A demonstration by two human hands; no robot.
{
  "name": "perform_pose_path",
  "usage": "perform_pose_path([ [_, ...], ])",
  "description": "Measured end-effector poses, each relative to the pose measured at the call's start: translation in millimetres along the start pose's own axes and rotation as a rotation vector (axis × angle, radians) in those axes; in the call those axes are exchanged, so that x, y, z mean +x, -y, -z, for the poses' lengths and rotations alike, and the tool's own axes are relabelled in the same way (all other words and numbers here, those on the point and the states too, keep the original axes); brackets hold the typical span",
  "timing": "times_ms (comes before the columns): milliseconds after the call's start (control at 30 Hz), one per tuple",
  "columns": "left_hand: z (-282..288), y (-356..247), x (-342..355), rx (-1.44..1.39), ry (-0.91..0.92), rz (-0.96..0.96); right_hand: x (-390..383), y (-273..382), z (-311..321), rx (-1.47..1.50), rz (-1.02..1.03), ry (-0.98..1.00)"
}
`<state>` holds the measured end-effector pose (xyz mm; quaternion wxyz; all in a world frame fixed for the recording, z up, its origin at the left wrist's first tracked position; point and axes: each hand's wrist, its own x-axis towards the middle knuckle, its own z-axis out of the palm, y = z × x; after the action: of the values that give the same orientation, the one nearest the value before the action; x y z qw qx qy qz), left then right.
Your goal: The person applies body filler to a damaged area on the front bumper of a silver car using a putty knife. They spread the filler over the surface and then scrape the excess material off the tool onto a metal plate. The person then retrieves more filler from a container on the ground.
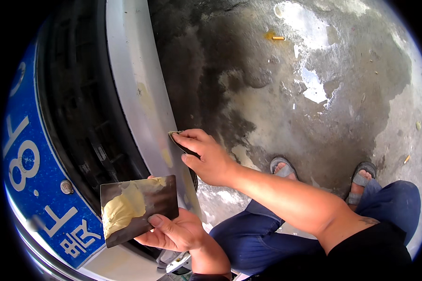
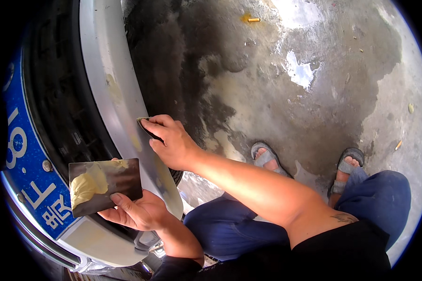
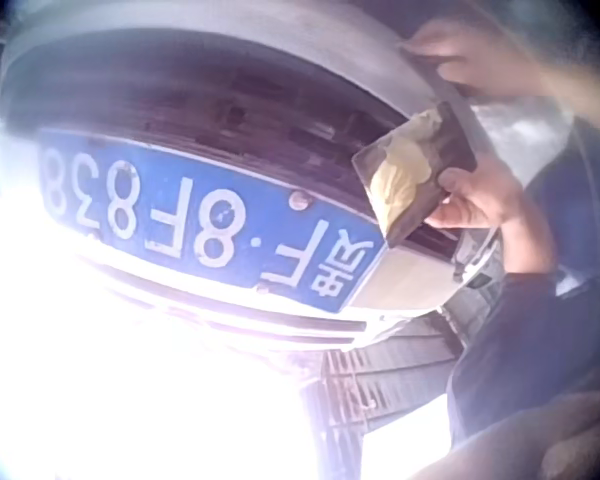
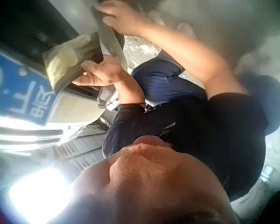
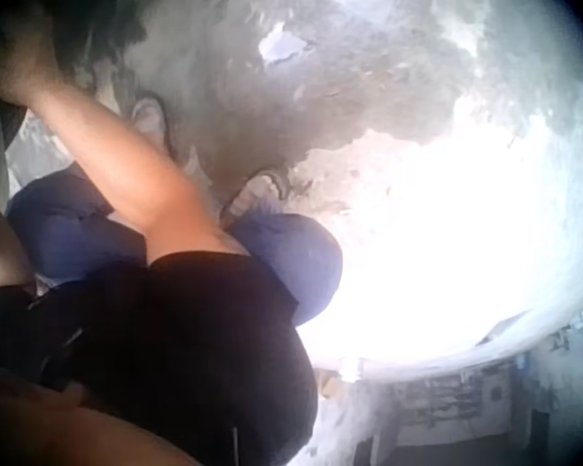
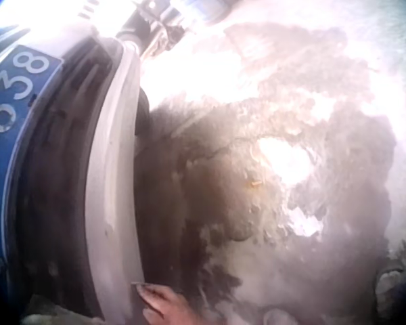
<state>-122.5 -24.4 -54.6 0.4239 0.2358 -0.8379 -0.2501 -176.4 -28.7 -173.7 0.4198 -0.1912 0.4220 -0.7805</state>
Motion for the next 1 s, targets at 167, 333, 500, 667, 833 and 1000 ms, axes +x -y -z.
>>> perform_pose_path([
  [167, -3.5, -1.8, 4.4, -0.001, -0.002, -0.005, 2.8, -14.4, 15.1, -0.034, 0.136, 0.058],
  [333, -6.6, -2.7, 5.3, 0.003, -0.038, -0.007, 11.2, -4.3, 11.8, 0.078, 0.069, -0.021],
  [500, -2.6, -0.8, 0.9, -0.025, -0.039, 0.017, 2.6, -3.3, 4.1, -0.081, 0.102, -0.014],
  [667, -11.2, -4.5, 6.4, -0.149, -0.04, 0.007, 4.2, -9.0, 23.7, -0.055, 0.135, 0.071],
  [833, -7.4, -3.1, 3.5, -0.143, -0.018, 0.01, 13.1, 1.0, 13.4, 0.052, 0.076, -0.021],
  [1000, -5.2, -2.8, -0.1, -0.117, -0.085, 0.023, 2.7, 1.4, 6.8, -0.104, 0.087, 0.033],
])
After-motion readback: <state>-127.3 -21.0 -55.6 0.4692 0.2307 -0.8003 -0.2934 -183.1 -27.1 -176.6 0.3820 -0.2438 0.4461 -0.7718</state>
